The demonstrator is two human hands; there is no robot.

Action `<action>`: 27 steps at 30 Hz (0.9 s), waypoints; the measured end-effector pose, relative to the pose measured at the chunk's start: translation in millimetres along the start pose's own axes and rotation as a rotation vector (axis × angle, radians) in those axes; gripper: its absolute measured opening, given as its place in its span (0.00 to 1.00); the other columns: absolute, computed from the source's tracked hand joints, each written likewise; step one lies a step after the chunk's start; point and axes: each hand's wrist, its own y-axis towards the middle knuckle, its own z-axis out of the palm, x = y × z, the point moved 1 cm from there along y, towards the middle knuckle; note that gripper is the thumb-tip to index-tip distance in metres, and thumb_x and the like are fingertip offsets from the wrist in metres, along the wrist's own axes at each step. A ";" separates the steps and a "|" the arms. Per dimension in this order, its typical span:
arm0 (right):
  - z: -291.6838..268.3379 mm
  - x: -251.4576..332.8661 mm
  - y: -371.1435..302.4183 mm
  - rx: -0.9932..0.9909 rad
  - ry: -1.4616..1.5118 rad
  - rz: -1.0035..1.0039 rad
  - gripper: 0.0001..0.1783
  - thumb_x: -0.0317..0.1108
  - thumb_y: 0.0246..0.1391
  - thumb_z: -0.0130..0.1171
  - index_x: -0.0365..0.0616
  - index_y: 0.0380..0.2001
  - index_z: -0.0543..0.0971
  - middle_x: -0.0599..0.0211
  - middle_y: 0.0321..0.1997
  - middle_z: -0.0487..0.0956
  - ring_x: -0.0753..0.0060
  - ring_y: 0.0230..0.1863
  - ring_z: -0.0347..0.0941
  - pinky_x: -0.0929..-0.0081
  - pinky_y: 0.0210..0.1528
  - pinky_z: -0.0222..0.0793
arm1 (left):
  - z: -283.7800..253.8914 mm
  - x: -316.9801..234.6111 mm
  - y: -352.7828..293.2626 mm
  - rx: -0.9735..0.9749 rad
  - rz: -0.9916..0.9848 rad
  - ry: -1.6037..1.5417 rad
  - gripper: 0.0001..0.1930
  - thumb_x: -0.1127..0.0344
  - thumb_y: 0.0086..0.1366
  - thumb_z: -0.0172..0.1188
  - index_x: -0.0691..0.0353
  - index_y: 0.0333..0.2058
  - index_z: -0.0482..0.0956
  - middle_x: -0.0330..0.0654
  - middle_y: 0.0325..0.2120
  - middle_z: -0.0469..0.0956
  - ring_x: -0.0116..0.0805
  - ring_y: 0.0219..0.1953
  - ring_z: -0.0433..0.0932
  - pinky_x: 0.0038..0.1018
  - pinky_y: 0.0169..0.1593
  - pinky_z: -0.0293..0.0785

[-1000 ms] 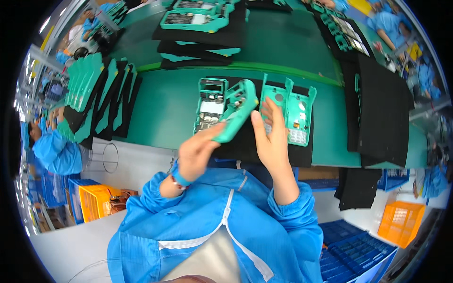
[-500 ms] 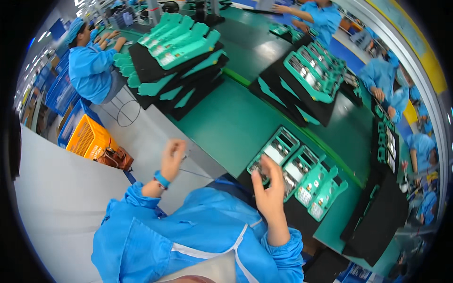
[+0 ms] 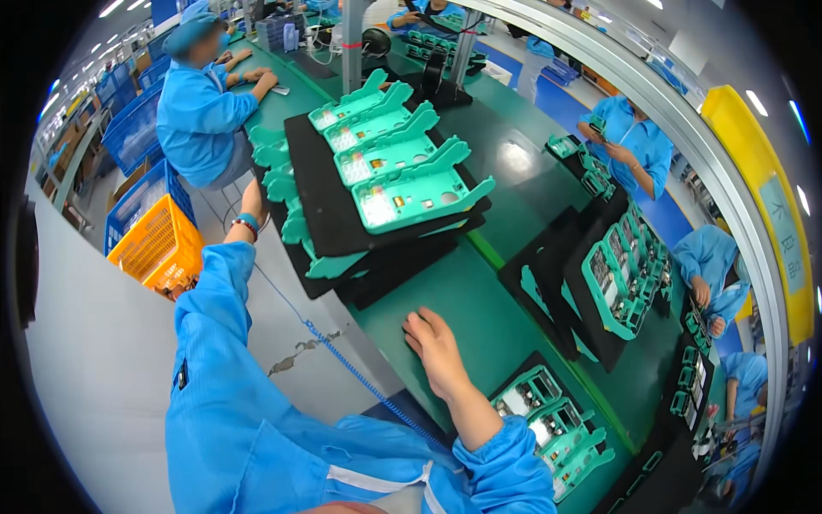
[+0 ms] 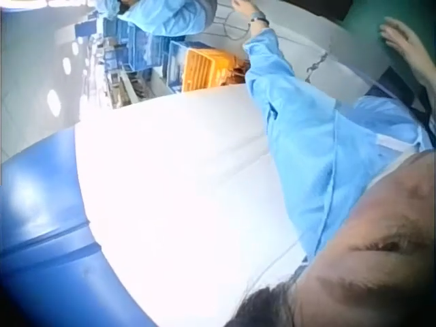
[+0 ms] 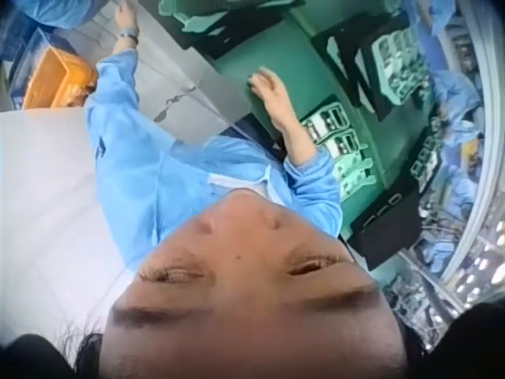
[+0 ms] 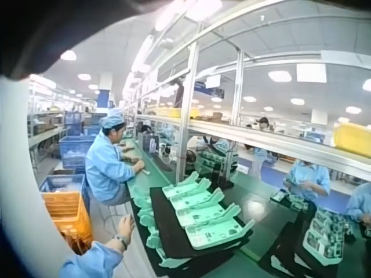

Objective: The person moves a tray of green device shells forward, picks up a circuit board, and fits it into a shell by hand. They repeat this process for the other shells on the tray before moving the completed tray aside and pulling a new one forward.

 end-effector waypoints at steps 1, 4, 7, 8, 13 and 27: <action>-3.5 3.2 19.7 -0.050 0.007 -0.016 0.38 0.45 0.67 0.55 0.27 0.66 0.56 0.42 0.70 0.61 0.52 0.71 0.60 0.59 0.71 0.57 | 28.2 16.7 8.7 0.025 -0.160 -0.046 0.17 0.51 0.74 0.43 0.52 0.44 0.77 0.37 0.38 0.80 0.33 0.37 0.77 0.32 0.41 0.73; -6.6 -5.0 58.1 -0.058 0.266 0.037 0.36 0.46 0.66 0.57 0.29 0.64 0.60 0.42 0.68 0.62 0.50 0.71 0.58 0.56 0.72 0.55 | 45.3 16.2 21.3 0.033 -0.405 0.024 0.23 0.48 0.71 0.39 0.53 0.52 0.77 0.41 0.48 0.80 0.43 0.49 0.76 0.36 0.57 0.70; -3.0 -0.6 85.0 -0.041 0.415 0.058 0.37 0.48 0.63 0.61 0.32 0.62 0.61 0.43 0.61 0.66 0.49 0.67 0.62 0.54 0.72 0.55 | 12.3 12.1 9.8 0.163 -0.428 0.044 0.24 0.47 0.72 0.39 0.53 0.53 0.76 0.41 0.50 0.79 0.43 0.50 0.75 0.37 0.58 0.69; 0.1 2.5 88.2 -0.059 0.440 0.050 0.37 0.48 0.63 0.61 0.32 0.62 0.61 0.43 0.61 0.66 0.49 0.67 0.62 0.54 0.72 0.55 | -4.8 6.3 5.6 0.195 -0.429 0.052 0.24 0.47 0.72 0.39 0.53 0.53 0.76 0.41 0.50 0.79 0.43 0.51 0.75 0.37 0.58 0.69; 1.9 1.6 99.0 -0.124 0.430 0.081 0.47 0.58 0.53 0.69 0.35 0.61 0.60 0.51 0.50 0.67 0.60 0.56 0.68 0.61 0.65 0.65 | -14.5 -11.8 13.9 0.367 -0.463 0.103 0.24 0.47 0.72 0.40 0.54 0.55 0.74 0.42 0.52 0.77 0.43 0.53 0.73 0.38 0.59 0.67; 12.6 11.4 77.9 -0.137 0.150 -0.060 0.39 0.52 0.62 0.58 0.32 0.61 0.57 0.54 0.60 0.70 0.65 0.61 0.68 0.69 0.63 0.62 | -36.4 -122.0 72.2 0.678 -0.404 0.104 0.26 0.45 0.73 0.40 0.55 0.59 0.69 0.42 0.58 0.72 0.44 0.59 0.69 0.40 0.64 0.63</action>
